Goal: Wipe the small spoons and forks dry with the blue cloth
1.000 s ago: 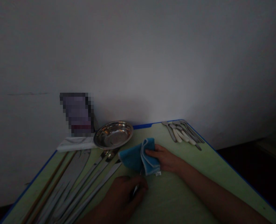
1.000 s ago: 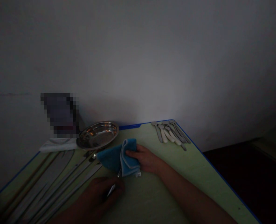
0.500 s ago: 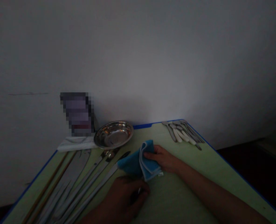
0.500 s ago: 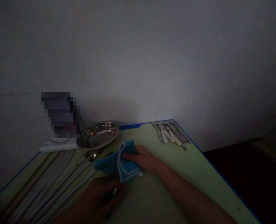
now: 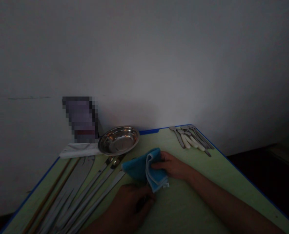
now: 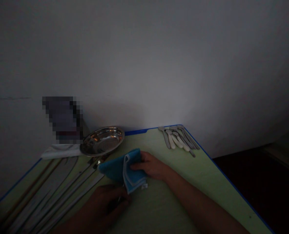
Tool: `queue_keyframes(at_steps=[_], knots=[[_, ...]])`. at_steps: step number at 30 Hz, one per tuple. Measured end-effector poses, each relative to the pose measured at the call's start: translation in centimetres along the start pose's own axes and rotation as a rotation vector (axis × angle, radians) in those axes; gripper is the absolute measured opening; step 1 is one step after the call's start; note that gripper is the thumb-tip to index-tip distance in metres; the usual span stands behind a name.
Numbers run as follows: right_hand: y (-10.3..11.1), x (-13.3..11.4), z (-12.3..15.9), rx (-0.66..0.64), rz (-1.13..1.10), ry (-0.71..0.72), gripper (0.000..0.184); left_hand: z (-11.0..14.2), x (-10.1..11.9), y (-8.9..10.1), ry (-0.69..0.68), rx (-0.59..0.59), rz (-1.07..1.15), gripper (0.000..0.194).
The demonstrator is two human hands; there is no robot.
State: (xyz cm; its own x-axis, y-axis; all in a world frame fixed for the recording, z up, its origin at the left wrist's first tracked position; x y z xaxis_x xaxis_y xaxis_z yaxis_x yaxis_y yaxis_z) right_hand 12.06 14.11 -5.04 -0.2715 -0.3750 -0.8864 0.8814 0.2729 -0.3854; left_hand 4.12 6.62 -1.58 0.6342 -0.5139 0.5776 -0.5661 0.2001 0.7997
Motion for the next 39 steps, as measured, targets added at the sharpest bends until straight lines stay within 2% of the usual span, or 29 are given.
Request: queue_keyframes(at_steps=[7,11,20,30,39], knots=[[-0.5,-0.3,0.3,-0.065,0.07,0.042,0.021,-0.2,0.6,0.5,-0.019,0.019,0.014,0.017],[-0.2,-0.4,0.2,-0.004,0.052,0.042,0.023,-0.2,0.3,0.6,-0.005,0.032,0.037,0.018],[0.0,-0.5,0.1,0.154,-0.162,-0.027,0.027,0.1,-0.6,0.2,0.045,0.047,0.051,0.018],[0.9,-0.1,-0.3,0.205,-0.229,-0.059,0.021,0.0,-0.5,0.3,0.051,0.029,-0.043,0.018],[0.7,-0.4,0.0,0.223,-0.199,-0.069,0.02,0.1,-0.1,0.4,0.03,0.027,-0.033,0.02]])
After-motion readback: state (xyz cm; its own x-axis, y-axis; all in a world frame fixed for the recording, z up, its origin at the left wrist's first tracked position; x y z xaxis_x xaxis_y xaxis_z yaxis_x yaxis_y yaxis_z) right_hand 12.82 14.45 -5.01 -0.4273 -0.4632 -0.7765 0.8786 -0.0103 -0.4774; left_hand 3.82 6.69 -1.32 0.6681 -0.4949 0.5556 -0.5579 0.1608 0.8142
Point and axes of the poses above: each hand's wrist, its own z-axis away from the middle knuckle, its own y-axis out of the back of the hand, x = y × z, the point moved 8 cm from there along -z, towards the middle knuckle, and after that the axes turned 14 degrees about x, right-handed, at the moved point
